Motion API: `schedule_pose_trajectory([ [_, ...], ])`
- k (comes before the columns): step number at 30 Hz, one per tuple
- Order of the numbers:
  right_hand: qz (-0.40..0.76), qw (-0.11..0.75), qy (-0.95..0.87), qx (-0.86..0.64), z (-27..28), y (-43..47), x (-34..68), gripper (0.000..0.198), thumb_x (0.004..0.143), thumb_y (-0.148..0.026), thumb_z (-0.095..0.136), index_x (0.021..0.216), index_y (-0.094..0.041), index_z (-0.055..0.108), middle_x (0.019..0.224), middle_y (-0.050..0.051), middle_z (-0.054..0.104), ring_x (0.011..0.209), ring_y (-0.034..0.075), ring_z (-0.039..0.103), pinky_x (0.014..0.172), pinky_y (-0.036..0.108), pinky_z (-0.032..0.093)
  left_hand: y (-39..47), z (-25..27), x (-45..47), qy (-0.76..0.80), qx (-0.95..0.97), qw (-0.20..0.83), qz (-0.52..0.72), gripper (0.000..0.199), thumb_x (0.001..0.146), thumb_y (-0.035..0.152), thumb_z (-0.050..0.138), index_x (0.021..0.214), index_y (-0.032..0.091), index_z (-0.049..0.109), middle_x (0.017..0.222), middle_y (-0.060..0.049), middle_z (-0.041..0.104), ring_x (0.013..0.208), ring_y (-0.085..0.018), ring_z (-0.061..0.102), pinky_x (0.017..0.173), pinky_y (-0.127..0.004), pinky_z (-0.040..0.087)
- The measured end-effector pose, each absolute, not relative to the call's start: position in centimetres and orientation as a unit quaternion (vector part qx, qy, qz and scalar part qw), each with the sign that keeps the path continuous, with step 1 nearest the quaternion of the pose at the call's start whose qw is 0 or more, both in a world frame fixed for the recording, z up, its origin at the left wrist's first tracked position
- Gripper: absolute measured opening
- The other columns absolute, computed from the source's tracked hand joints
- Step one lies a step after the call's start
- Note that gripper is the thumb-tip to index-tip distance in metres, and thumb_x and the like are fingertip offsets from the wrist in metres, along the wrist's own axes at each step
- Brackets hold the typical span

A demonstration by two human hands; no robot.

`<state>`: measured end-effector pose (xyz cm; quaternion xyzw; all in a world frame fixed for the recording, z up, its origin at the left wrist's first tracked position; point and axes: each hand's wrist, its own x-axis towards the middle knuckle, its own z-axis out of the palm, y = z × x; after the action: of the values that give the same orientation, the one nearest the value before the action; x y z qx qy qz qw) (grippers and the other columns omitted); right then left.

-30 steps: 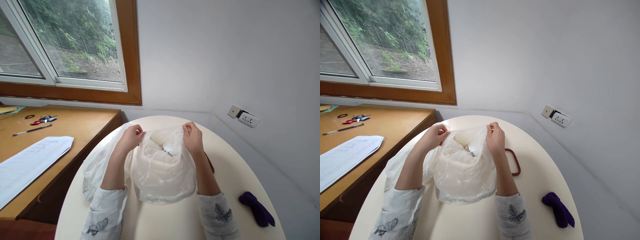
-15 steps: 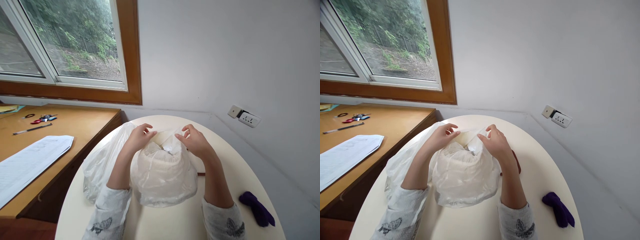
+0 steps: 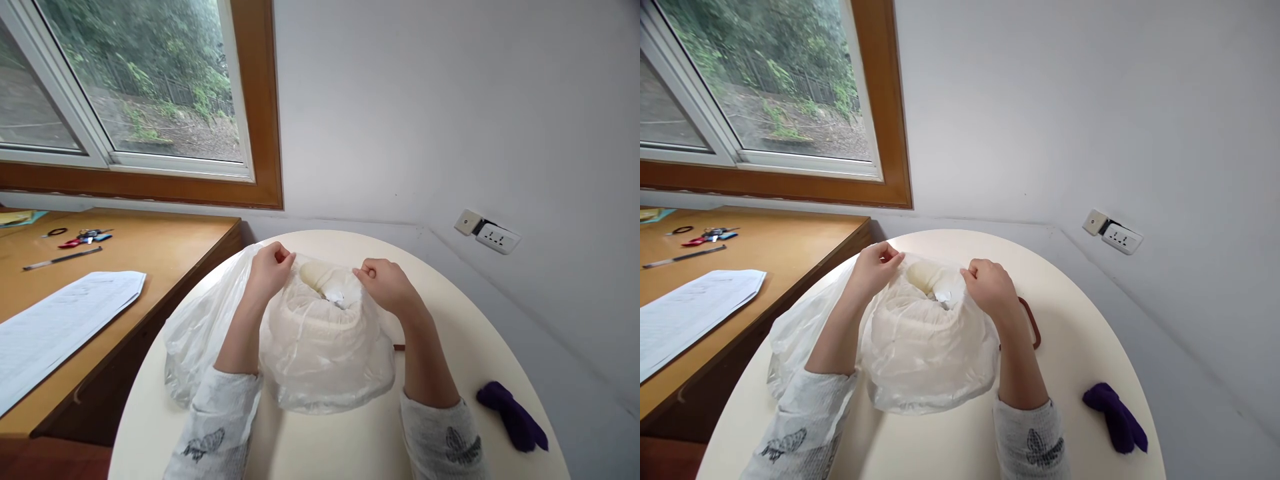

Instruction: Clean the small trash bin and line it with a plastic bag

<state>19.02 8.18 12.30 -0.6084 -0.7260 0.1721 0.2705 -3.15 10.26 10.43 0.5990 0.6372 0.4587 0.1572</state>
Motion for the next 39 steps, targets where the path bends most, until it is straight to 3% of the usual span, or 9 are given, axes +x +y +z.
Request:
schedule_pose_trajectory([
  [5, 0.095, 0.407, -0.684, -0.598, 11.3, 9.3, 18.5, 0.031, 0.083, -0.036, 0.043, 0.058, -0.021, 0.033, 0.050, -0.006, 0.033, 0.050, 0.010, 0.030, 0.050, 0.023, 0.027, 10.3, 10.6, -3.1, 0.647, 0.576, 0.157, 0.475, 0.022, 0.072, 0.034, 0.054, 0.059, 0.019, 0.045, 0.054, 0.004, 0.048, 0.050, -0.010, 0.043, 0.047, -0.021, 0.032],
  [10, 0.094, 0.425, -0.653, -0.620, 9.6, 10.8, 18.3, 0.017, 0.083, -0.033, 0.044, 0.071, -0.023, 0.049, 0.049, -0.005, 0.043, 0.050, 0.013, 0.040, 0.053, 0.025, 0.031, 10.6, 10.0, -3.3, 0.680, 0.576, 0.111, 0.439, 0.018, 0.071, 0.030, 0.054, 0.060, 0.019, 0.047, 0.056, 0.002, 0.051, 0.053, -0.012, 0.046, 0.050, -0.024, 0.033],
  [14, 0.125, 0.480, -0.642, -0.584, 9.8, 10.7, 18.4, 0.017, 0.083, -0.027, 0.042, 0.095, -0.023, 0.054, 0.070, 0.000, 0.060, 0.065, 0.016, 0.056, 0.059, 0.027, 0.039, 10.6, 10.2, -3.6, 0.676, 0.579, 0.085, 0.448, 0.010, 0.070, 0.026, 0.056, 0.064, 0.019, 0.051, 0.066, 0.000, 0.056, 0.061, -0.014, 0.052, 0.055, -0.025, 0.039],
  [18, 0.134, 0.538, -0.662, -0.504, 11.0, 9.6, 18.0, 0.017, 0.083, -0.024, 0.040, 0.089, -0.021, 0.055, 0.083, 0.003, 0.063, 0.077, 0.015, 0.060, 0.070, 0.028, 0.044, 9.4, 11.6, -3.1, 0.535, 0.646, 0.154, 0.522, 0.012, 0.078, 0.029, 0.052, 0.079, 0.018, 0.057, 0.083, -0.003, 0.063, 0.080, -0.015, 0.060, 0.075, -0.026, 0.047],
  [23, 0.183, 0.442, -0.746, -0.464, 11.5, 9.0, 17.6, 0.023, 0.084, -0.022, 0.037, 0.093, -0.021, 0.059, 0.099, 0.003, 0.063, 0.093, 0.015, 0.057, 0.081, 0.028, 0.041, 8.7, 11.9, -2.4, 0.517, 0.727, 0.217, 0.396, 0.029, 0.082, 0.036, 0.048, 0.101, 0.020, 0.062, 0.110, -0.005, 0.064, 0.102, -0.019, 0.057, 0.088, -0.030, 0.043],
  [29, 0.291, 0.302, -0.743, -0.522, 10.2, 10.0, 18.1, 0.033, 0.088, -0.036, 0.034, 0.112, -0.027, 0.054, 0.116, 0.004, 0.058, 0.103, 0.018, 0.052, 0.084, 0.031, 0.038, 9.1, 11.3, -2.8, 0.557, 0.733, 0.227, 0.318, 0.039, 0.084, 0.042, 0.041, 0.109, 0.019, 0.061, 0.108, -0.007, 0.065, 0.094, -0.022, 0.059, 0.081, -0.030, 0.043],
  [32, 0.286, 0.286, -0.740, -0.537, 10.0, 10.2, 18.2, 0.032, 0.089, -0.040, 0.029, 0.090, -0.024, 0.057, 0.096, 0.003, 0.061, 0.088, 0.017, 0.053, 0.075, 0.029, 0.038, 9.1, 11.4, -2.9, 0.563, 0.735, 0.218, 0.309, 0.035, 0.084, 0.041, 0.039, 0.097, 0.019, 0.063, 0.092, -0.005, 0.066, 0.080, -0.020, 0.059, 0.069, -0.029, 0.043],
  [35, 0.268, 0.262, -0.737, -0.563, 10.3, 10.0, 18.1, 0.035, 0.089, -0.041, 0.025, 0.067, -0.022, 0.045, 0.070, -0.001, 0.053, 0.067, 0.014, 0.046, 0.061, 0.026, 0.033, 9.1, 11.5, -2.8, 0.574, 0.735, 0.227, 0.281, 0.034, 0.084, 0.043, 0.036, 0.072, 0.019, 0.058, 0.069, -0.002, 0.059, 0.063, -0.017, 0.052, 0.056, -0.027, 0.037],
  [39, 0.267, 0.260, -0.729, -0.574, 10.6, 9.7, 17.9, 0.033, 0.089, -0.037, 0.026, 0.061, -0.021, 0.033, 0.064, -0.002, 0.046, 0.061, 0.013, 0.039, 0.056, 0.024, 0.028, 9.1, 11.5, -2.8, 0.589, 0.726, 0.240, 0.264, 0.034, 0.083, 0.043, 0.035, 0.060, 0.020, 0.042, 0.060, 0.000, 0.047, 0.054, -0.014, 0.042, 0.050, -0.026, 0.030],
])
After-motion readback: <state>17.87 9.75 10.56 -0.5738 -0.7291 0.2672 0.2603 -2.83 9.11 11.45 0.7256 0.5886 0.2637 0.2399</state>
